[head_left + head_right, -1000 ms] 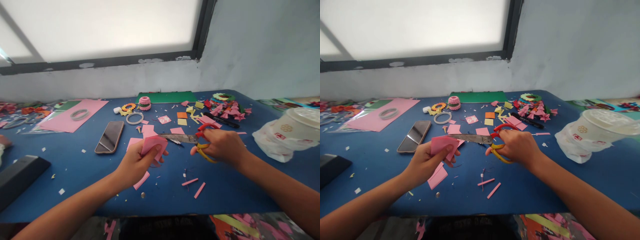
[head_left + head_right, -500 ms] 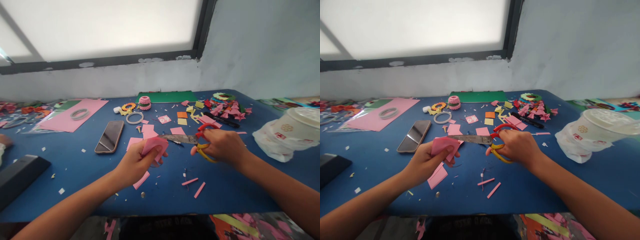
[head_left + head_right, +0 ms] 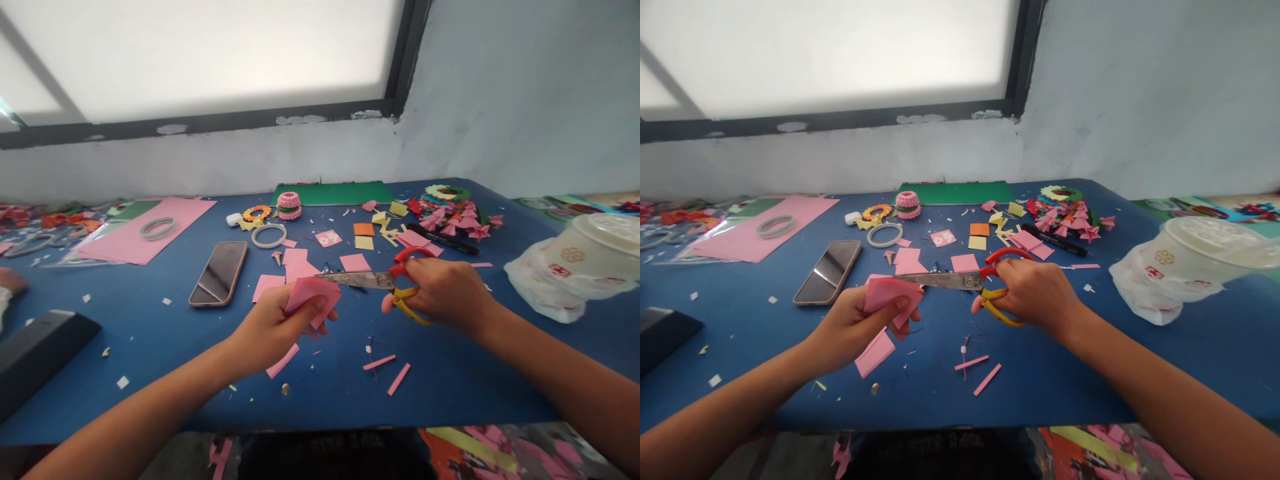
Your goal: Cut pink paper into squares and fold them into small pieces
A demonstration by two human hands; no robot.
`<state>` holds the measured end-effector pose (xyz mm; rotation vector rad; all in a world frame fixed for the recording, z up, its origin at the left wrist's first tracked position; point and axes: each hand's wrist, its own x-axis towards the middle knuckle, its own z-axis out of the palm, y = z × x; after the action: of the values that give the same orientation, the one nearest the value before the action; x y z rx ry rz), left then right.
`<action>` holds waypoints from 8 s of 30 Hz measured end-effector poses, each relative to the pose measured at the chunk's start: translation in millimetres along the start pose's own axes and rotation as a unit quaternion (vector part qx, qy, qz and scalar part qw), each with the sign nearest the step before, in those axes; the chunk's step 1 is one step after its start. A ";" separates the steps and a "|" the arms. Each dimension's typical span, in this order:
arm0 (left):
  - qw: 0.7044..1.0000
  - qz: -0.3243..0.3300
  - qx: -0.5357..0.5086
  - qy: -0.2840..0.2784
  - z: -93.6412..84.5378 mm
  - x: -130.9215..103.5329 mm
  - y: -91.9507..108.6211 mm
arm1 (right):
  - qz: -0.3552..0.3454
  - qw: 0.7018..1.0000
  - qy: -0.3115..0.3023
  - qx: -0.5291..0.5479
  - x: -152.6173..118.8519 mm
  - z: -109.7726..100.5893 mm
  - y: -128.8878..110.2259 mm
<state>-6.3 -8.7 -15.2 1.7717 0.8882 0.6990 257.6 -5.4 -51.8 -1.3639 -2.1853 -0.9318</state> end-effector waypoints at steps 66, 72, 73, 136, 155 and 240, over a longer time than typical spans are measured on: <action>0.995 -0.031 -0.046 -0.082 8.7 1.8 -4.4 | 0.005 0.999 -0.022 0.049 0.5 -5.9 -17.2; 0.992 -0.057 -0.074 -0.081 8.9 2.6 -2.1 | 0.022 0.998 -0.034 0.045 0.6 -5.3 -15.5; 0.991 -0.068 -0.086 -0.079 8.5 2.9 -1.6 | 0.033 0.997 -0.040 0.051 0.8 -4.5 -14.8; 0.988 -0.005 0.011 0.154 -81.1 38.8 -32.9 | 0.165 0.910 -0.334 0.181 10.8 18.6 9.4; 0.992 -0.116 0.051 -0.012 -73.5 30.4 -20.0 | 0.161 0.903 -0.360 0.171 9.7 20.4 2.6; 0.954 -0.014 0.296 -0.049 -75.8 52.5 -25.6 | -0.039 0.844 -0.240 0.478 37.2 15.7 -59.5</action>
<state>-42.8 79.6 -10.5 2.2910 1.1302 0.3317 188.0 11.3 -58.4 -1.0220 -2.4748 0.5618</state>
